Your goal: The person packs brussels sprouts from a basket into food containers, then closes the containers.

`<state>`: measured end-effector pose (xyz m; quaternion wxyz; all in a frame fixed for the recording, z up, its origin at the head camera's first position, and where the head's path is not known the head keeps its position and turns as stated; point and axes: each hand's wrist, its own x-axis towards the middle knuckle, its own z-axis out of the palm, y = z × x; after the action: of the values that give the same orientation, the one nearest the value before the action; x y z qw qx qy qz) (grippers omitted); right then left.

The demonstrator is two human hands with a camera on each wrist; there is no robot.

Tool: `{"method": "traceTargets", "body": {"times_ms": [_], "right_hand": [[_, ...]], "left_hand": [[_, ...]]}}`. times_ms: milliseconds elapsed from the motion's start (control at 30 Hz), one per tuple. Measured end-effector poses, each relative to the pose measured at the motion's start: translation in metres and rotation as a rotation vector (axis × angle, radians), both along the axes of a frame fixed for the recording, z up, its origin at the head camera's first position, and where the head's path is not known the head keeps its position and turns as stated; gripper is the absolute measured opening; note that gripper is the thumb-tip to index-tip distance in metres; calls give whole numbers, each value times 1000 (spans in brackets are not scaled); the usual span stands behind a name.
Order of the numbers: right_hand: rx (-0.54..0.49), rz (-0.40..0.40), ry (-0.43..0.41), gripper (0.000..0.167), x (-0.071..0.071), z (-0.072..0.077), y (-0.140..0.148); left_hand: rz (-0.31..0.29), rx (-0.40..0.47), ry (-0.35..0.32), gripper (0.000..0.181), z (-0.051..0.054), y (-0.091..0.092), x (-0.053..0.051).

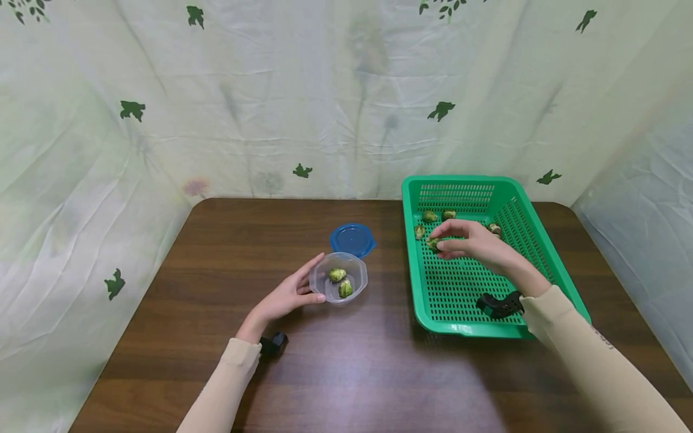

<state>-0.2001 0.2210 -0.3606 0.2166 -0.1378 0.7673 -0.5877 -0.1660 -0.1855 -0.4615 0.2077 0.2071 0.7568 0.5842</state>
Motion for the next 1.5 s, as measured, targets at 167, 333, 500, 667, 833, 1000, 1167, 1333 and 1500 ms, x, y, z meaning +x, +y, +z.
{"method": "traceTargets", "body": {"times_ms": [167,333,500,667,833,1000,1167,1333,1500], "right_hand": [[-25,14,-1,26,-1,1,-13],[-58,37,9,24,-2,2,-26],[-100,64,4,23,-4,4,-41],[-128,72,-25,23,-5,7,-57],[-129,88,-24,20,-6,7,-74],[-144,131,-2,18,-7,5,-89],[-129,142,-4,18,-7,4,-104],[-91,146,-10,19,-8,0,-117],[-31,164,-13,19,-8,-4,-131]], "left_hand": [[4,-7,2,87,1,0,0],[7,-14,1,87,1,1,0],[5,-9,-1,87,2,1,0],[4,-8,3,88,2,2,-1],[2,0,7,88,2,2,-1],[0,8,3,88,3,2,0],[-2,9,1,88,3,2,0],[-1,7,-3,88,3,2,0],[-6,20,2,87,2,2,0]]}}
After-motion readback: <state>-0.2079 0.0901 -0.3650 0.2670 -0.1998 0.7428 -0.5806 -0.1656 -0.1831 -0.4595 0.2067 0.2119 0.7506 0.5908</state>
